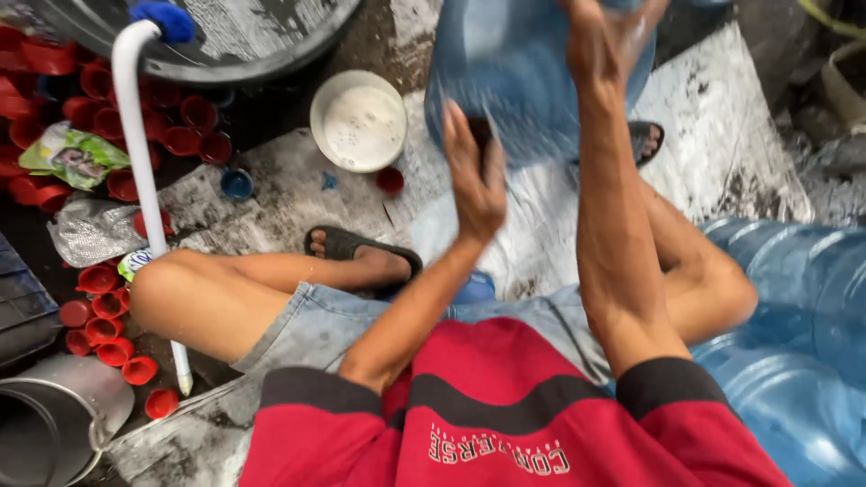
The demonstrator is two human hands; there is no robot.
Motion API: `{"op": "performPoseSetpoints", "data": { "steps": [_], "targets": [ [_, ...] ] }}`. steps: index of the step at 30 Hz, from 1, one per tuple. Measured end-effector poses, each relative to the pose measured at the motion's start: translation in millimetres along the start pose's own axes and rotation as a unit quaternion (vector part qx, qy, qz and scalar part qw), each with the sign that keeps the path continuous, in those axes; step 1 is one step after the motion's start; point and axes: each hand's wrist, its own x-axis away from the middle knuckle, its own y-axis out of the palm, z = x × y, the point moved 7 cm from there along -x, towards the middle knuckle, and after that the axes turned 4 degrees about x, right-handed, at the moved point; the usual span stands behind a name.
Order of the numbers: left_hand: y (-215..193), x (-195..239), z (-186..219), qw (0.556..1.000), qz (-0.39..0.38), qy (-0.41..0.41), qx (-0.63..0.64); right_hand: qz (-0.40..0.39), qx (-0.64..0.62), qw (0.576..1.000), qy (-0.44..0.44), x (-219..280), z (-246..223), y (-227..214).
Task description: Washing and scrubbing the exterior of large plastic water jugs with soapy water
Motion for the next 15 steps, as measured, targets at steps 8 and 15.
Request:
{"op": "performPoseSetpoints", "data": {
  "steps": [8, 15],
  "targets": [
    [-31.3, -113.0, -12.4, 0.989, -0.024, -0.015, -0.148, -0.183, -0.241, 0.953, 0.015, 0.8, -75.7, 9.2],
    [-3.3, -89.9, 20.7, 0.909, -0.173, 0.157, -0.345, -0.245, -0.271, 0.928, 0.078, 6.3, -72.5, 20.2]
  ]
}}
